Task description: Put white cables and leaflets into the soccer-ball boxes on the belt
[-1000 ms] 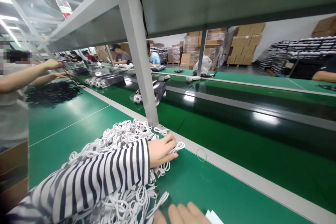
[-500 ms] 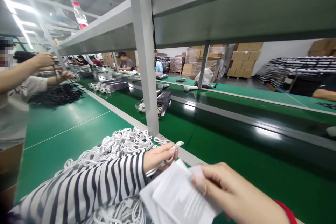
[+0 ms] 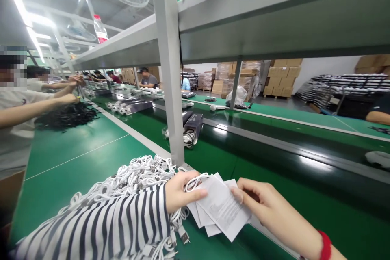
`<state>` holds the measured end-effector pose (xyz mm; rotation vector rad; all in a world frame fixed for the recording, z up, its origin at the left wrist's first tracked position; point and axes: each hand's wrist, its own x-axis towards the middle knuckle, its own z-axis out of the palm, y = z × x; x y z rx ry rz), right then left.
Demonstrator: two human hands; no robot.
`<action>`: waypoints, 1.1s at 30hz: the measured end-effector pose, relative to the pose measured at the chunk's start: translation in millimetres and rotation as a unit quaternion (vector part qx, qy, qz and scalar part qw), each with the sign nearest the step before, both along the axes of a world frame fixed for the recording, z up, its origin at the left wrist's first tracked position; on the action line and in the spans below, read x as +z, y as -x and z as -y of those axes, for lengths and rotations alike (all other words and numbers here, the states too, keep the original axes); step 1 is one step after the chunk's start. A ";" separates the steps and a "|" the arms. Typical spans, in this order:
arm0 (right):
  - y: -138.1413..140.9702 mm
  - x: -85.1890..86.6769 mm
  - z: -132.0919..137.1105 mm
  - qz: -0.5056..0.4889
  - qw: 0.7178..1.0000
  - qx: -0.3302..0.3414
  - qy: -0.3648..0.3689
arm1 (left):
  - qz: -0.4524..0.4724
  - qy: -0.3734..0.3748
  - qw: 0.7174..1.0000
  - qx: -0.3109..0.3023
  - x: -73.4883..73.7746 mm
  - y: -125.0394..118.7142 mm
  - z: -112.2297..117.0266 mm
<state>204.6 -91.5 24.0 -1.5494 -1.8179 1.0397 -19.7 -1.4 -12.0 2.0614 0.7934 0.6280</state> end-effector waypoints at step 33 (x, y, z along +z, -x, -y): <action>-36.8 -1.7 -4.2 -0.105 0.994 0.021 0.019 | -0.006 -0.010 0.999 -0.047 3.8 1.4 0.5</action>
